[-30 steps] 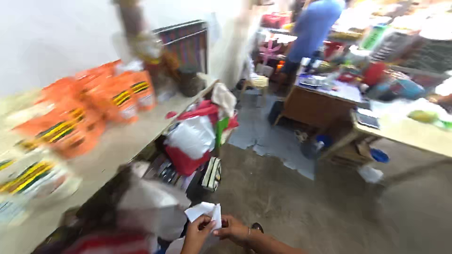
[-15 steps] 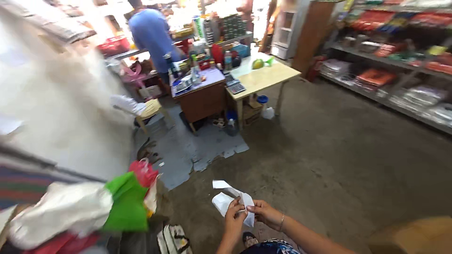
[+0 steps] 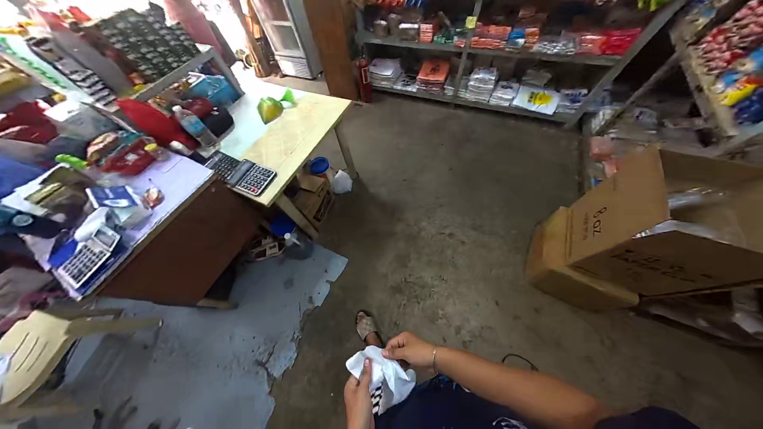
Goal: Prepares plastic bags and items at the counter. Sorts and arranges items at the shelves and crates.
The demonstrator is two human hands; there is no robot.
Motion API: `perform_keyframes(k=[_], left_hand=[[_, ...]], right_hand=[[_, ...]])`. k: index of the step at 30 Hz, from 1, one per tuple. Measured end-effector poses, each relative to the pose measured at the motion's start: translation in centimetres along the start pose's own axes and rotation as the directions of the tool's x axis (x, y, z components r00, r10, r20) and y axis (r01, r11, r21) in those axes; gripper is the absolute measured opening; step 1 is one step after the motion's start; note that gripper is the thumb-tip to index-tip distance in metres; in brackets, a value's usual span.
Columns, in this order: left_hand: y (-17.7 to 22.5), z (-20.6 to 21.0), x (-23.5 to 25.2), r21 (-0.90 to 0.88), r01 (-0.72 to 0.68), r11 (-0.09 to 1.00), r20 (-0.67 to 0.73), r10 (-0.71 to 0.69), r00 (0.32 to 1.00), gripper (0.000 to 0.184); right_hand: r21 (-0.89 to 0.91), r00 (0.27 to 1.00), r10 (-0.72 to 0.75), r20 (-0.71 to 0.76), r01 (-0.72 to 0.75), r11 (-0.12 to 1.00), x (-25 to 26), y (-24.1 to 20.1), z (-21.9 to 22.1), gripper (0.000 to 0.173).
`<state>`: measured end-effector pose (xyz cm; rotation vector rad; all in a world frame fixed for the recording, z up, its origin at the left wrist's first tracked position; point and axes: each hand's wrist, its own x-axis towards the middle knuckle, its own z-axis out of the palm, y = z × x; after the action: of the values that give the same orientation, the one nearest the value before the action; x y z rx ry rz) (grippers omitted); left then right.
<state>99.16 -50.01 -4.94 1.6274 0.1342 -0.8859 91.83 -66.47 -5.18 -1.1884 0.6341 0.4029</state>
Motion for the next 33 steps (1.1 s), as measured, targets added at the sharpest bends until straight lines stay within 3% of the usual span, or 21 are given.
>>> perform_keyframes(k=[4,6,9,14,17,21,24,28,33], left_hand=[[8.3,-1.3,9.2,0.357,-0.289,0.888,0.027,0.299,0.954,0.030],[12.9,-1.8,13.7,0.384,-0.423,0.821,0.135,0.404,0.905,0.028],[19.5,-1.8,19.9,0.332,-0.544,0.771,0.349,0.435,0.830,0.025],[27.9,1.8,26.5,0.325,-0.574,0.752,0.595,0.309,0.742,0.027],[31.4,5.3,29.2,0.432,-0.582,0.689,0.764,0.064,0.642,0.026],[33.7,11.3,32.7,0.500,-0.667,0.552,0.862,-0.241,0.447,0.030],[36.1,16.1,35.2,0.468,-0.664,0.583,0.883,-0.287,0.370,0.030],[40.9,22.0,38.5,0.461,-0.606,0.648,0.871,-0.202,0.447,0.028],[46.9,27.9,43.8,0.499,-0.576,0.648,0.793,-0.074,0.605,0.028]], right_hand=[[0.144,0.964,0.050,-0.262,-0.012,0.989,5.3,-7.3,-2.3,0.030],[0.195,0.928,-0.002,-0.372,0.080,0.977,7.5,-10.7,-3.4,0.027],[0.158,0.873,-0.090,-0.479,0.186,0.970,10.0,-15.1,-5.2,0.023],[0.146,0.790,-0.010,-0.613,0.126,0.981,11.5,-18.7,-9.5,0.021],[0.126,0.775,-0.050,-0.630,0.166,0.978,11.9,-19.2,-12.4,0.026],[-0.014,0.826,-0.284,-0.486,0.318,0.948,13.6,-21.5,-16.9,0.041],[-0.018,0.866,-0.385,-0.318,0.401,0.916,16.4,-24.4,-21.8,0.045],[0.130,0.901,-0.385,-0.200,0.414,0.901,19.4,-30.0,-29.3,0.021],[0.031,0.894,-0.428,-0.133,0.435,0.900,22.0,-36.6,-40.4,0.014]])
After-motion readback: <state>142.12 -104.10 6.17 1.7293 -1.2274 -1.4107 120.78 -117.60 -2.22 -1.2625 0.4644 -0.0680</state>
